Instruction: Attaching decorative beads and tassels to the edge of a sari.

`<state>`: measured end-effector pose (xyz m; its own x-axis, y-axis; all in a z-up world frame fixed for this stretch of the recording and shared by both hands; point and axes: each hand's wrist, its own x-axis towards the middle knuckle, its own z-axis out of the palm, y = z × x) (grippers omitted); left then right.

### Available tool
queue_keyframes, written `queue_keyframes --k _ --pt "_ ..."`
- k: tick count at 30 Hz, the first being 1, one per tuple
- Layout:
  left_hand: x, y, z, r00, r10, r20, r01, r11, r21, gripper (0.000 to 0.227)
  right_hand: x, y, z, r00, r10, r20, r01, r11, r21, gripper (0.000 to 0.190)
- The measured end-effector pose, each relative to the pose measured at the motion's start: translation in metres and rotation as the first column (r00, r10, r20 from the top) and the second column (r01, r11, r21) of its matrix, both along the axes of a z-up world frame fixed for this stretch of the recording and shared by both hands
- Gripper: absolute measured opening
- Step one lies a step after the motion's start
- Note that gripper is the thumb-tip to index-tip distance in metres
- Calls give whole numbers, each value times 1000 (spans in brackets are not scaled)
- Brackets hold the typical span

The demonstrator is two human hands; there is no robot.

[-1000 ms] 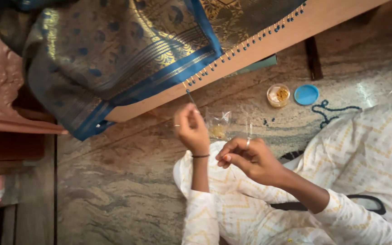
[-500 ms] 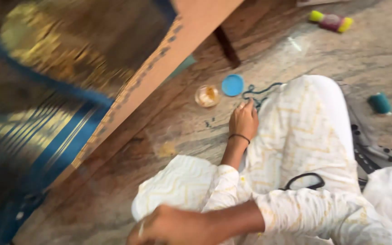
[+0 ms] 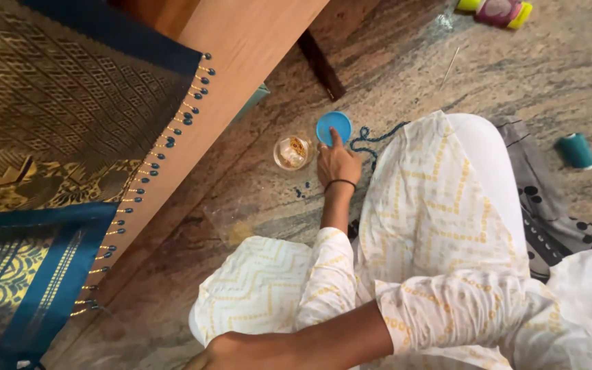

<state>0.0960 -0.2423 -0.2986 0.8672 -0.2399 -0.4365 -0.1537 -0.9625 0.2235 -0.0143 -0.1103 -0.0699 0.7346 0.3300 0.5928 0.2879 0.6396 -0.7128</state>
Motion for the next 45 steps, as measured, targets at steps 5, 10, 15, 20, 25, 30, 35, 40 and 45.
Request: queue_keyframes --k 5,10,15,20,25,30,35,40,45 --pt "10 3 -8 1000 -16 23 16 1000 22 73 8 -13 4 999 31 -24 -30 999 17 21" --pt "9 6 -6 996 -66 57 64 997 40 71 17 -28 10 998 -55 12 56 990 -128 16" --pt "12 8 2 967 -12 253 55 984 -167 33 32 -72 37 995 -97 25 100 967 -232 17" --pt "3 7 -10 942 110 316 -4 949 -317 9 25 -64 28 991 -110 -76 87 961 -263 10" --pt "-33 24 19 922 280 267 -132 876 -465 11 31 -89 44 976 -79 -204 30 972 -234 14" --pt "-97 104 47 888 366 -278 -421 403 -813 17 40 -97 31 881 -460 -113 381 830 -408 10" --pt "-105 196 135 777 485 -401 -455 -7 -891 22 44 -94 7 801 -397 -447 177 871 -458 9" --pt "-105 218 221 755 455 -472 -364 -308 -879 21 34 -72 15 780 -478 -403 267 838 -476 6" --pt "-110 219 230 765 365 -531 -323 -497 -805 19 15 -65 37 750 -587 -305 411 774 -481 11"
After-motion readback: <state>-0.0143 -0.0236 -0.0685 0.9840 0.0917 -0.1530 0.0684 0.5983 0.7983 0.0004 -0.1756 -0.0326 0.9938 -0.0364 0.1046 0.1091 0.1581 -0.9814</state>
